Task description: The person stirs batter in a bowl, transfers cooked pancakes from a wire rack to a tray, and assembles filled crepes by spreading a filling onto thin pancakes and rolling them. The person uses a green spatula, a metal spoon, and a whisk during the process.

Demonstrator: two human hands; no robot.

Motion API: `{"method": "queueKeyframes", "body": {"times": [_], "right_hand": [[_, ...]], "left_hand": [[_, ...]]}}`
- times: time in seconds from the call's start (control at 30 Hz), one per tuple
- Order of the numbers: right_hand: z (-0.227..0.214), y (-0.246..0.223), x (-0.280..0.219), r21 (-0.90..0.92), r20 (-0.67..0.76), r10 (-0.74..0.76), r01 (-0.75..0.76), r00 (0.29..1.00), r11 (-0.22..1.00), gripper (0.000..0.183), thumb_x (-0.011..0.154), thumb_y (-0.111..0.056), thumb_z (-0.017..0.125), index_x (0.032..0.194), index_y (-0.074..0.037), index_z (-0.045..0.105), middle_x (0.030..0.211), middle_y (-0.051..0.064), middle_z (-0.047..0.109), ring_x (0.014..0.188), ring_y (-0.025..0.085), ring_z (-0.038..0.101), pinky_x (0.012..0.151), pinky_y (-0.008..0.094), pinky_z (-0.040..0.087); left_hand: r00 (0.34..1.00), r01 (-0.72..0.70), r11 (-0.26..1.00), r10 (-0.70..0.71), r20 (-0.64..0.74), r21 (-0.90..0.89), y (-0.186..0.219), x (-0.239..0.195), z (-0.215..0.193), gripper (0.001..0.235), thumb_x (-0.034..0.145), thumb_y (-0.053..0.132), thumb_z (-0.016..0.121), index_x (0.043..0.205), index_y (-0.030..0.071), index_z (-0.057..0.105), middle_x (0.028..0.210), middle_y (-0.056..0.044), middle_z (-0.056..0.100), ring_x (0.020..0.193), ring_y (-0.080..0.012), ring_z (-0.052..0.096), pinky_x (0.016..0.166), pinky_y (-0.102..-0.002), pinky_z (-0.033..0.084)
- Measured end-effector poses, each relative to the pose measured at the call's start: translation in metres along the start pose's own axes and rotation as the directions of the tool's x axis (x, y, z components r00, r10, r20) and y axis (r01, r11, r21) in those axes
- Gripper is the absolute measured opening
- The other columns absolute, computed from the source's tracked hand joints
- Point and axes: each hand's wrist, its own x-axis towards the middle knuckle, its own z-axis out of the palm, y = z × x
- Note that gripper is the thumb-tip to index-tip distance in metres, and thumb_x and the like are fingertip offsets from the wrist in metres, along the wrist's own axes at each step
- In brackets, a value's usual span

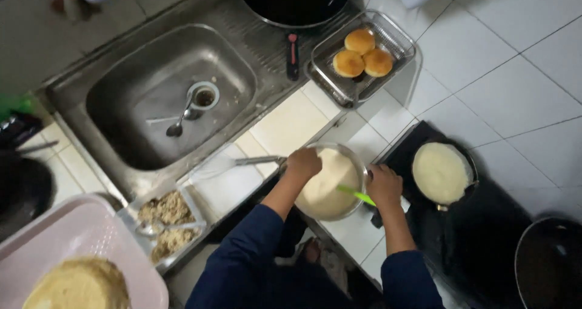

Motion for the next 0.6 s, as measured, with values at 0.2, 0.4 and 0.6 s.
{"method": "queueKeyframes", "body": {"times": [0.2,0.4,0.6], "right_hand": [[-0.024,-0.041,0.134,0.596,-0.235,0.172,0.002,0.957,0.803,0.02,0.103,-0.024,0.06,0.114,-0.009,0.067,0.098,0.019,0.068,0.091,0.042,0.073,0.076,0.052,0.059],[-0.046,-0.071,0.215,0.357,-0.012,0.2,-0.182,0.98,0.916,0.029,0.1,-0.036,0.061,0.116,-0.013,0.067,0.1,0.012,0.072,0.097,0.032,0.075,0.082,0.048,0.062],[-0.044,-0.048,0.227,0.327,0.143,0.22,-0.256,0.965,0.91,0.032,0.1,-0.036,0.055,0.111,-0.013,0.074,0.097,0.021,0.076,0.092,0.043,0.075,0.077,0.056,0.062]], "left_hand": [[0.994,-0.079,0.632,-0.008,-0.108,-0.771,0.01,0.169,-0.036,0.064,0.1,0.024,0.052,0.154,-0.003,0.034,0.113,-0.03,0.069,0.096,-0.0372,0.073,0.078,-0.045,0.061],[0.965,-0.021,0.377,-0.235,-0.118,-0.926,0.043,0.122,-0.106,0.051,0.09,0.019,0.061,0.13,-0.004,0.042,0.123,-0.035,0.059,0.105,-0.0462,0.069,0.078,-0.05,0.065],[0.989,-0.027,0.055,-0.143,-0.034,-0.998,0.077,0.059,-0.15,0.068,0.093,0.021,0.06,0.148,0.001,0.026,0.141,-0.032,0.048,0.122,-0.0474,0.059,0.088,-0.054,0.062]]}}
